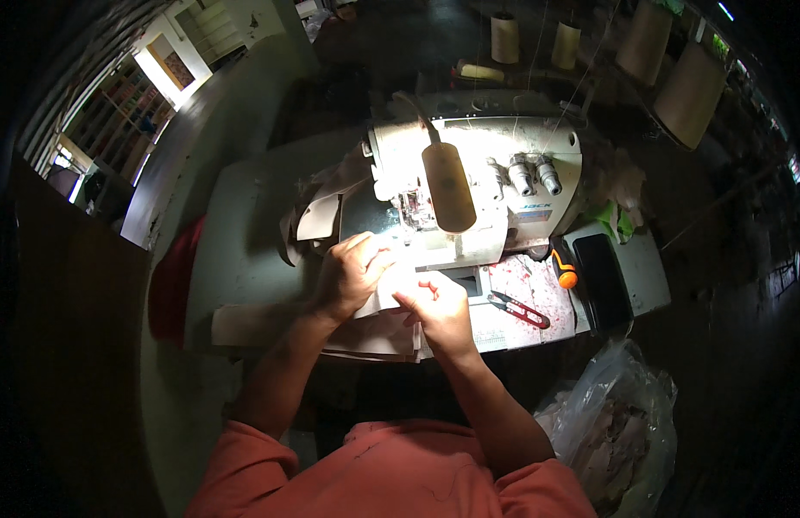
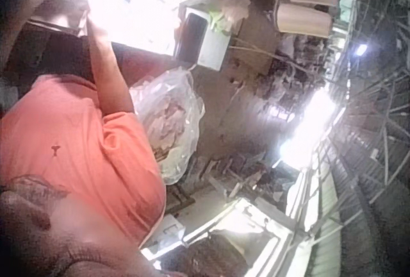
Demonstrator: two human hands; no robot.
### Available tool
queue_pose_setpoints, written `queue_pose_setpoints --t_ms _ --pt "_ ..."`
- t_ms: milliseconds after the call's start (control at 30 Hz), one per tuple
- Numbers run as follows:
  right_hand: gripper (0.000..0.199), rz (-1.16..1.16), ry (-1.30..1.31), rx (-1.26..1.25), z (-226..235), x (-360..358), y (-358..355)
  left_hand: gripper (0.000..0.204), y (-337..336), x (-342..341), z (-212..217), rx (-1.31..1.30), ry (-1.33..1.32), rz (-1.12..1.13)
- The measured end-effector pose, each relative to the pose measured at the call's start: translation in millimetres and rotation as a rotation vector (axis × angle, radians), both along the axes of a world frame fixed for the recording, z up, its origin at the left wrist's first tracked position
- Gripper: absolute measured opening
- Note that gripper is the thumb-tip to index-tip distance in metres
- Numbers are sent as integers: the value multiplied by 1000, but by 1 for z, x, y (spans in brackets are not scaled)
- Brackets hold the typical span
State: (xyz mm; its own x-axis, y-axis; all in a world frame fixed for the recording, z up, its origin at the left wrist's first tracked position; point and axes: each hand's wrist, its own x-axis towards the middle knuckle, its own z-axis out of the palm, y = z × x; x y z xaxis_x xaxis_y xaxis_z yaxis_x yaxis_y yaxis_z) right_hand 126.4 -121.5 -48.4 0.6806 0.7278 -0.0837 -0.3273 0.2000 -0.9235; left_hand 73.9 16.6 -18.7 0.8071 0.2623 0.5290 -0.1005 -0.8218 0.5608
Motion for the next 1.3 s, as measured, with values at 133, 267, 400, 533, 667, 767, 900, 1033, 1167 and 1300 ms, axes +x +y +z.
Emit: queue_pose_setpoints --t_ms 133,267,400,533,667,767,900,1033,1167,1300 --pt "28 -72 13 35 -18 -7 -2 8 2 0 -2 278 33 -40" --pt "27 -135 29 73 -16 -11 0 12 7 -1 -1 216 177 -34" --pt "16 -69 17 58 -7 2 11 16 21 17 0 148 172 -45" --pt "19 -40 38 -12 -1 8 12 16 30 23 -1 275 87 -106" --pt "19 -62 42 -30 -1 9 14 17 6 8 3 306 7 -24" --pt "19 -50 48 -34 0 11 16 19 6 0 -2 245 88 -79" --pt "18 -58 79 -2 -4 9 10 21 34 21 -10 299 107 -56" --pt "18 -66 19 18 -10 5 -8 17 67 45 -25 478 409 84" --pt "17 -96 -88 -39 -14 -1 -27 16 108 74 -27 552 -248 141" --pt "16 -73 -110 -6 -1 -6 -37 14 163 45 -52 714 -143 487"
